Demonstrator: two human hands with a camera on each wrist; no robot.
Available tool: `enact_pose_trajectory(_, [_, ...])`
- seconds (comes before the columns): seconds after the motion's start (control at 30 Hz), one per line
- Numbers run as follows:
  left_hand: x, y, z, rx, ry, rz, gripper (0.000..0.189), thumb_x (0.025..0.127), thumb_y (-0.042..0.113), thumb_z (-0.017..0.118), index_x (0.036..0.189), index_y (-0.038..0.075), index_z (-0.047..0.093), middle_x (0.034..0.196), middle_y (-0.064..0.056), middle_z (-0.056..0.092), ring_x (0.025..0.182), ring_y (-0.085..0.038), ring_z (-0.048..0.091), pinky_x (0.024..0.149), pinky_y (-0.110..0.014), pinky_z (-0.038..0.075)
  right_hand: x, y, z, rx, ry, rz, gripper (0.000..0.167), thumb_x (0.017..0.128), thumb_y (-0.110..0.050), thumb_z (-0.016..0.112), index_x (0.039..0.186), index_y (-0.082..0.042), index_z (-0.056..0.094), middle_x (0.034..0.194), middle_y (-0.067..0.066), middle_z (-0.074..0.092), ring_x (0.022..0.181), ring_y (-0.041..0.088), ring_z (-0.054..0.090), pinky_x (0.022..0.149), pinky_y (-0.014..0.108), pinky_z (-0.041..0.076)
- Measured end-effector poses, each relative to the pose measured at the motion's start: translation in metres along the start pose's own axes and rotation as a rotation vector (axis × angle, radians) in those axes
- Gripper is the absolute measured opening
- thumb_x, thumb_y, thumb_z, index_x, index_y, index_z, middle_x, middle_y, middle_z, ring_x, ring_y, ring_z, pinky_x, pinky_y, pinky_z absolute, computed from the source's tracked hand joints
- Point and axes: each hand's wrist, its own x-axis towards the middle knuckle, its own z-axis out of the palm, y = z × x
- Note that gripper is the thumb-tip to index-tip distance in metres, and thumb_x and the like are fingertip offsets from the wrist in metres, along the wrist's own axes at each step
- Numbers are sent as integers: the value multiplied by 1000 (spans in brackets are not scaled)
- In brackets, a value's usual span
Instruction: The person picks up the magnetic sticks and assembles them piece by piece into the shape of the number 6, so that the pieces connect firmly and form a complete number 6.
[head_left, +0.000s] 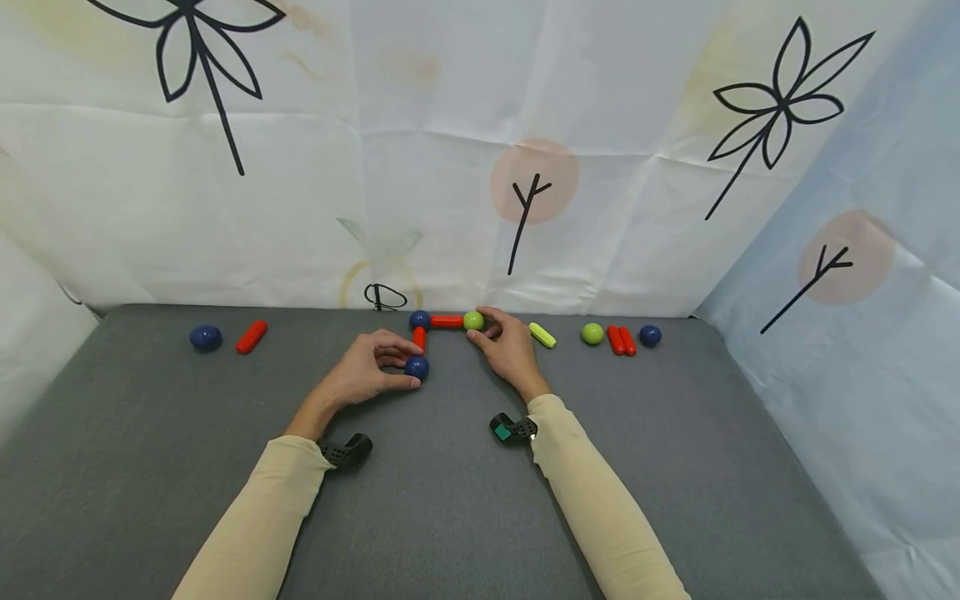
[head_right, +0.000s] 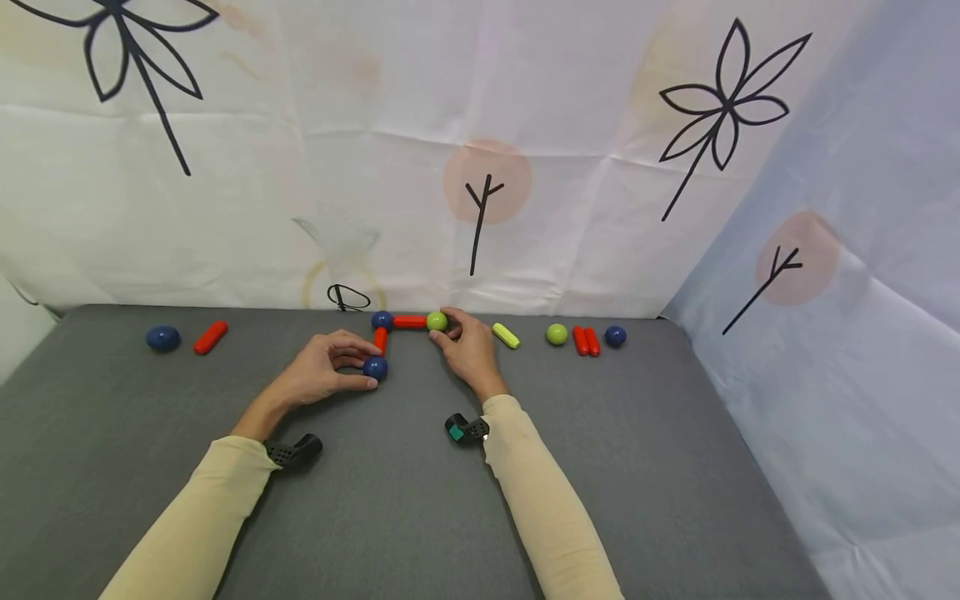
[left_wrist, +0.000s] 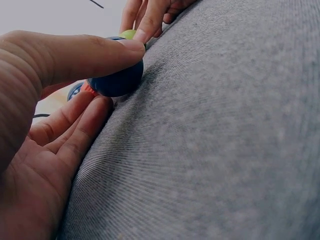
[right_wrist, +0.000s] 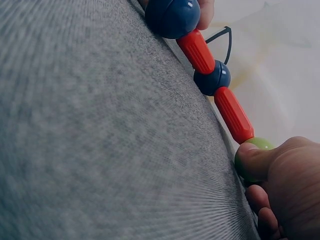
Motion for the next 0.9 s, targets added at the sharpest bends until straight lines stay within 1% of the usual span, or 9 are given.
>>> enact_pose_trajectory(0.17, [-1,2,-3,-5,-5,-3,42,79,2,87,118,-3,72,116,-17,59,105,-30,64,92,-34,53,0,0,0,8,3,-4,44,91,-15,79,132,-6,67,95,12,71,85,24,65,75,36,48])
enact_pose_trajectory(0.27, [-4,5,-8,-3,-4,-11,45,80,4,87,121,-4,70,120,-19,59,107,-32,64,93,-37,53,-1,0,0,7,5,-8,44,91,-15,79,132,-6,67,95,12,71,84,24,65,74,36,48])
enact_pose_trajectory(0.4, [-7,6,-21,13,25,-26,49,82,7,86,126,-3,67,124,-23,59,110,-35,64,95,-45,52,-1,0,0,6,9,-14,44,90,-15,79,132,-7,67,94,11,71,84,23,65,74,36,48])
enact_pose_trajectory(0.47, [-10,6,-29,19,48,-31,50,84,9,85,128,-4,66,127,-24,59,111,-36,64,96,-47,51,-1,0,0,6,10,-13,44,90,-16,80,132,-7,68,95,11,71,84,23,66,74,36,48])
enact_pose_trajectory(0.5, [-11,6,-33,25,62,-39,50,84,9,85,129,-3,66,127,-24,59,111,-36,63,96,-45,51,-1,0,0,6,10,-12,44,90,-16,80,132,-7,68,95,11,71,84,23,66,75,36,48])
enact_pose_trajectory(0.6, [-16,5,-48,53,121,-68,50,87,13,83,131,-2,65,128,-24,60,112,-35,63,92,-36,52,0,0,0,6,7,-4,45,90,-16,80,132,-7,68,96,11,71,84,23,66,75,36,48])
enact_pose_trajectory(0.67, [-21,5,-57,78,179,-94,50,88,17,82,132,-1,65,130,-23,60,112,-35,63,88,-29,52,0,0,0,3,4,2,45,90,-16,80,133,-8,67,96,11,71,84,22,65,75,36,48])
enact_pose_trajectory(0.8, [-34,4,-77,163,336,-142,50,92,25,79,133,1,65,130,-22,61,113,-36,62,81,-20,51,0,0,1,-8,3,4,46,90,-17,80,133,-8,67,96,10,71,84,22,65,75,36,48])
enact_pose_trajectory(0.9, [-45,2,-90,212,450,-156,49,93,25,77,134,1,65,128,-24,61,113,-38,61,77,-16,48,0,0,0,-8,5,3,45,90,-17,80,133,-8,67,96,10,71,84,22,65,76,36,48])
